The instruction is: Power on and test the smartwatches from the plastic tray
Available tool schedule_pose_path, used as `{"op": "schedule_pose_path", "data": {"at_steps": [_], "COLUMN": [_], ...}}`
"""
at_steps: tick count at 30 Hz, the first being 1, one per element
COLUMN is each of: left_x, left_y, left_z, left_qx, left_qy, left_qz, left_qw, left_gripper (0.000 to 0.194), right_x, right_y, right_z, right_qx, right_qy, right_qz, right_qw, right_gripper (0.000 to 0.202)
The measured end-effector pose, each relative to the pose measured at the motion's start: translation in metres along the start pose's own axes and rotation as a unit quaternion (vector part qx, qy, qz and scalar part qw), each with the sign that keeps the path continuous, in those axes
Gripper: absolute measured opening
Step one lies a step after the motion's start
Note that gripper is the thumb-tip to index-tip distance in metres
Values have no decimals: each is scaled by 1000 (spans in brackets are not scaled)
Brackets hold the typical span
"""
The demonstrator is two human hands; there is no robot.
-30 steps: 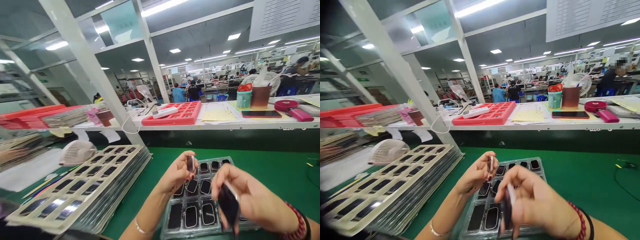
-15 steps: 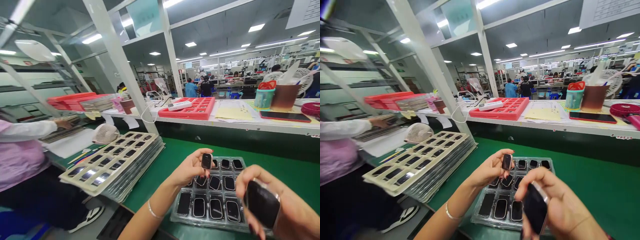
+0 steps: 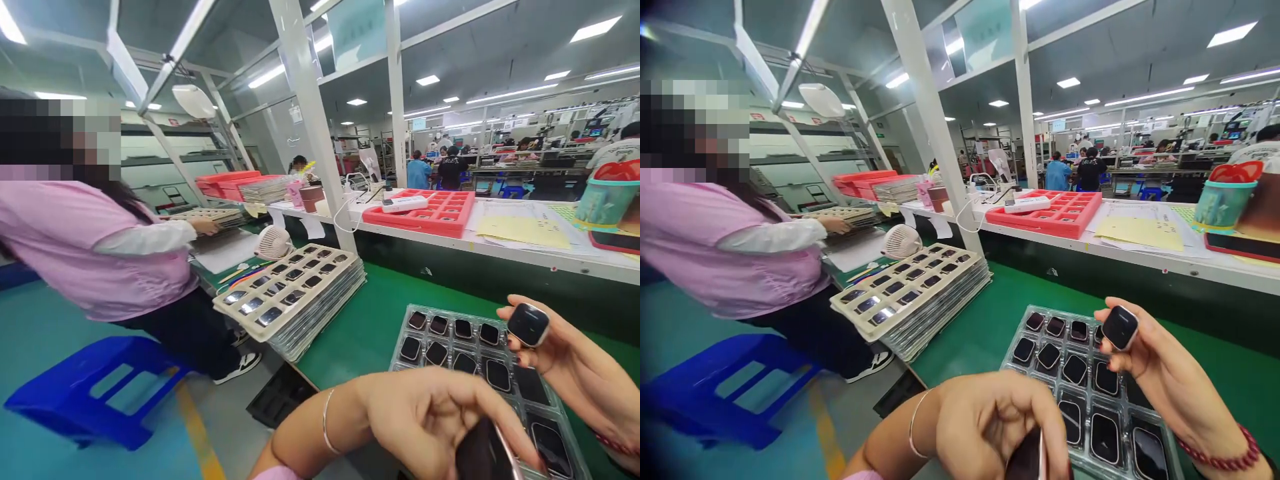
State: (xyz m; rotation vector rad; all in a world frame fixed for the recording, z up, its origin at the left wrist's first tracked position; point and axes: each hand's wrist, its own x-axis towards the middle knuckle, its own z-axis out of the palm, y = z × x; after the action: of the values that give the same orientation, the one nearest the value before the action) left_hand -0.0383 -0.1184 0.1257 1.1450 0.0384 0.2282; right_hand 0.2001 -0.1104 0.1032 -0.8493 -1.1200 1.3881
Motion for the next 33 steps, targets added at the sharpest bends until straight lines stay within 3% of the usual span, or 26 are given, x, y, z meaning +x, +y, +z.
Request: {"op": "schedule_pose_path", "data": {"at_steps": [2,4,7,9,12,16,21,27,30,33], "left_x": [7,20,43,52,53,45,45,45,45,46], "left_y": [0,-2,-14,-28,-46,-55,-57,-59,-60,-62], "left_z": [-22,-54,-106,-134,-158,-161,-156,-157,-158,-160], "left_qx": [46,110,159,176,202,216,236,237,244,251], "left_qy": [86,207,334,378,384,376,372,378,378,377], "left_qz": [55,107,121,121,101,87,81,83,81,84], "left_qw": [994,966,921,901,895,897,894,891,889,887], "left_gripper": [55,54,55,52,52,52,52,51,51,53], "right_x": [13,28,48,56,64,66,63,63,61,44], "right_y": [7,19,43,58,78,90,87,84,74,47], "right_z": [-3,-13,-29,-36,-41,-45,-44,-41,-36,-27], "right_qx": [8,3,-26,-53,-101,-146,-172,-153,-124,-55], "right_qy": [-15,-27,-29,-23,-15,-28,-45,-34,-35,-40], "right_qz": [17,27,25,22,19,22,9,39,44,63], "right_qw": [1000,999,999,998,995,989,984,987,991,996], "right_gripper": [38,38,38,39,42,40,47,32,37,57]}}
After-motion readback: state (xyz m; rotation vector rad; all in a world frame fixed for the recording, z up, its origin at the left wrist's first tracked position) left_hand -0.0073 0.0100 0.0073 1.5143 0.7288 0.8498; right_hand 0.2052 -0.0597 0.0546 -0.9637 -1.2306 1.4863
